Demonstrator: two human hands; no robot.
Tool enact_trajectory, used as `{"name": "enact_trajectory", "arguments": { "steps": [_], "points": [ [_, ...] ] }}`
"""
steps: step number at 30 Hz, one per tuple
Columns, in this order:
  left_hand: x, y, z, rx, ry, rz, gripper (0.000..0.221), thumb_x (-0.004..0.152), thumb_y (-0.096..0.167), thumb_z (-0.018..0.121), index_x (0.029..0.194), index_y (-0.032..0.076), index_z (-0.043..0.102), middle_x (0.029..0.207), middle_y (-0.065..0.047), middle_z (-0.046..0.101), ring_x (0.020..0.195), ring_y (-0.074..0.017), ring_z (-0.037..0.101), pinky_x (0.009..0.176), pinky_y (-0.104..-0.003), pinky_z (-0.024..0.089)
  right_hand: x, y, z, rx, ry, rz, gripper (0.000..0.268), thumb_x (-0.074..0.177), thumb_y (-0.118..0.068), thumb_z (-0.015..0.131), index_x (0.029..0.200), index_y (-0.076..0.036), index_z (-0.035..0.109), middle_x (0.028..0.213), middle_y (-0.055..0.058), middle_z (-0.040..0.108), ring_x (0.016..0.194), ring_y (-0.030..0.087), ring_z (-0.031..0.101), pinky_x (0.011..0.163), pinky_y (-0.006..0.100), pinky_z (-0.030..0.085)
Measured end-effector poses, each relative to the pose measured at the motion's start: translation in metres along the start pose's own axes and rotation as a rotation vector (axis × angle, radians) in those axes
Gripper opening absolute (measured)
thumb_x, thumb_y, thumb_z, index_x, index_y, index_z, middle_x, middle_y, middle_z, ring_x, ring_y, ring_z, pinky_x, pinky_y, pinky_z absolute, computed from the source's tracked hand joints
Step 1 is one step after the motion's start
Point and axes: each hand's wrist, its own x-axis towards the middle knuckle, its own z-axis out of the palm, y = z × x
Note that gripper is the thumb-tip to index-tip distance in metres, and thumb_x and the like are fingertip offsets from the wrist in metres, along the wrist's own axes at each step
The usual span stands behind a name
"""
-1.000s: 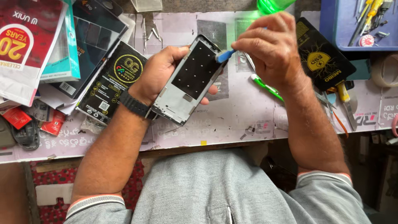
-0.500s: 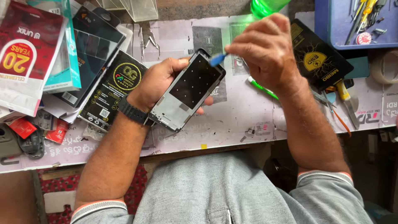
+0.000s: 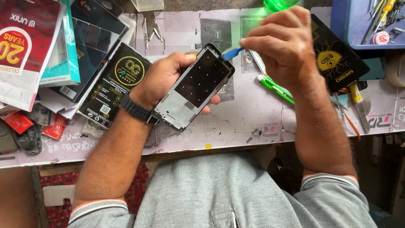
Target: The person cleans the interior frame of a disassembled mobile phone using a blue plastic tool and a toothbrush, applying liquid from a green bottle.
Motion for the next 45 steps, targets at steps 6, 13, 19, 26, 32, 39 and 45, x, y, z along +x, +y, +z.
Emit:
{"name": "enact_trajectory", "arguments": {
  "steps": [6,13,19,26,32,39,45],
  "points": [
    [0.003,0.001,-0.001,0.014,0.035,-0.021,0.053,0.109,0.031,0.029,0.144,-0.006,0.047,0.127,-0.03,0.063,0.102,-0.049,0.07,0.08,-0.056,0.064,0.002,0.0,0.0,0.056,0.016,-0.033,0.01,0.112,-0.011,0.07,0.108,-0.015,0.079,0.103,0.003,0.078,0.104,0.018,0.066,0.099,0.041,0.038],
    [0.002,0.004,0.001,0.076,0.11,0.003,0.056,0.108,0.032,0.029,0.143,-0.006,0.05,0.125,-0.03,0.064,0.102,-0.0483,0.071,0.077,-0.055,0.066,0.001,-0.008,-0.003,-0.008,-0.09,-0.078,0.017,0.111,-0.007,0.07,0.101,-0.017,0.08,0.1,0.0,0.077,0.106,0.016,0.065,0.103,0.039,0.039],
    [0.003,0.003,0.002,0.104,0.075,0.072,0.055,0.109,0.031,0.032,0.142,-0.01,0.051,0.125,-0.029,0.066,0.1,-0.047,0.072,0.076,-0.053,0.066,0.0,-0.012,-0.009,-0.091,-0.099,-0.134,0.016,0.107,-0.006,0.074,0.104,-0.02,0.08,0.104,-0.003,0.076,0.107,0.015,0.064,0.103,0.038,0.038],
    [0.004,0.003,0.004,0.028,0.101,0.016,0.053,0.107,0.03,0.032,0.137,-0.008,0.054,0.116,-0.027,0.068,0.094,-0.043,0.074,0.072,-0.051,0.067,0.009,-0.025,-0.018,-0.232,-0.088,-0.154,0.009,0.09,-0.013,0.078,0.091,-0.022,0.081,0.093,-0.003,0.075,0.095,0.015,0.065,0.089,0.035,0.039],
    [0.003,0.003,0.015,0.158,0.167,0.031,0.051,0.108,0.027,0.034,0.136,-0.009,0.055,0.113,-0.027,0.068,0.094,-0.0418,0.074,0.071,-0.05,0.067,0.017,-0.017,-0.01,-0.193,-0.014,-0.102,0.015,0.105,-0.006,0.074,0.103,-0.019,0.08,0.1,-0.005,0.074,0.096,0.012,0.064,0.096,0.036,0.041],
    [0.005,0.001,0.016,0.144,0.142,0.003,0.05,0.108,0.028,0.032,0.138,-0.006,0.054,0.115,-0.024,0.068,0.093,-0.0408,0.074,0.071,-0.049,0.066,0.007,-0.013,-0.022,-0.02,-0.078,-0.048,0.016,0.104,-0.004,0.072,0.103,-0.018,0.078,0.099,-0.005,0.074,0.096,0.017,0.065,0.092,0.036,0.041],
    [0.007,0.0,0.013,0.222,0.106,-0.015,0.054,0.107,0.029,0.03,0.138,-0.008,0.054,0.116,-0.027,0.068,0.096,-0.0422,0.073,0.074,-0.049,0.067,0.003,-0.005,-0.004,-0.047,-0.09,-0.056,0.023,0.107,-0.001,0.071,0.107,-0.023,0.078,0.103,-0.003,0.074,0.099,0.017,0.065,0.093,0.037,0.042]
  ]
}}
